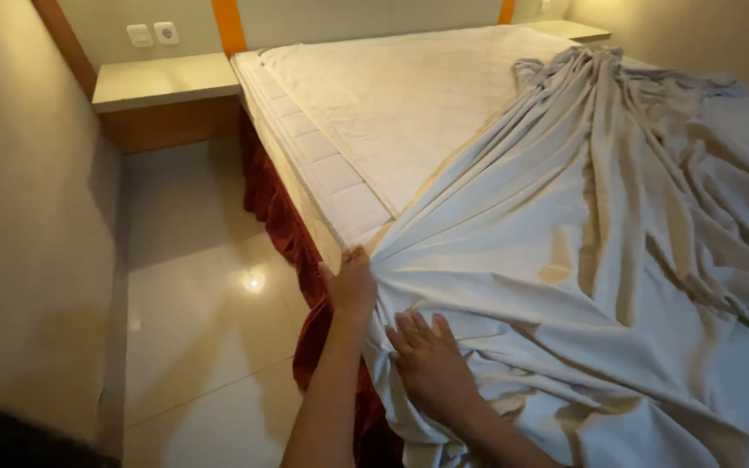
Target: The person spreads a white sheet over a mattress, smoothing it out and tucking the edges under the mattress by hand. The person adjusts the sheet repeatedly to ensure it is flat and properly aligned on the bed.
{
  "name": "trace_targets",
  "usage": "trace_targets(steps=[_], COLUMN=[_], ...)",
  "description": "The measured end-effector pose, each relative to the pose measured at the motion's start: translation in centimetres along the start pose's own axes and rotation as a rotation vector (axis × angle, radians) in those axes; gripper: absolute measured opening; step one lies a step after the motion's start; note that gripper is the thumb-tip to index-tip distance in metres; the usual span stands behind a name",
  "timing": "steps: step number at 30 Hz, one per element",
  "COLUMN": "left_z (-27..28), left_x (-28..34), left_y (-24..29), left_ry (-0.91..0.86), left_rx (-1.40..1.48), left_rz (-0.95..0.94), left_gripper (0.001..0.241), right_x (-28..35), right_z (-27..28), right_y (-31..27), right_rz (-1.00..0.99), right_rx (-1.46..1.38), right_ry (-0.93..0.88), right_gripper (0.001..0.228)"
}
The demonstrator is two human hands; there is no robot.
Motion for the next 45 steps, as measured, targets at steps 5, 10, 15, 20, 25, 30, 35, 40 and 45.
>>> trace_targets(steps=[5,10,15,20,25,30,35,40,45], left_z=[0.1,1.6,2.6,0.0,2.3,1.1,1.7,-4.0,-4.4], left_x=[1.1,0.8,1.5,0.6,2.3,2.6,4.3,5.3,13.8], left_y=[-3.1,-5.1,-10.4,-13.4,-12.4,-12.2,-7.4,0.1,13.2], left_ry=[0.073,-0.134,-0.128,-0.097,-0.161,-0.213,-0.183,-0.083,0.150], left_rx=[-0.078,-0.060,0.161,0.200,0.274,0.275,0.075,0.036,-0.064], left_rz=[-0.023,0.069,0.210,0.250,0.352,0.412,0.320,0.152,-0.120], left_gripper=[0.053,0.049,0.064,0.049,0.047,0.052,0.078,0.080,0.068], right_x=[-0.9,-1.3,-1.5,-1.8,-1.2,-1.0,0.2,4.0,9.8], right_z=[-0.4,-1.1,-1.3,-1.3,-2.6,-0.1,1.4,2.2,8.2], right_y=[-0.4,-0.3,-2.1,-2.9,-3.9,-4.3,-2.4,2.6,4.4], right_rz=[-0.025,-0.042,0.051,0.072,0.160,0.156,0.166,0.086,0.014], right_rx=[-0.067,-0.068,-0.152,-0.134,-0.086,-0.348,-0.295,-0.317,-0.796], right_ry=[-0.032,-0.062,-0.029,-0.045,-0.093,-0.104,-0.010,0.061,0.217], right_gripper=[0.043,0.046,0.041,0.043,0.045,0.043,0.044,0.045,0.047])
Point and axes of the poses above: each hand's wrist, its own x-axis away from the middle knuckle, its own z-axis out of the back of the hand, y = z × x, the point moved 5 cm from there along -x, towards the middle knuckle, and after that the axes turned 12 degrees about -y, right-handed, at the moved point
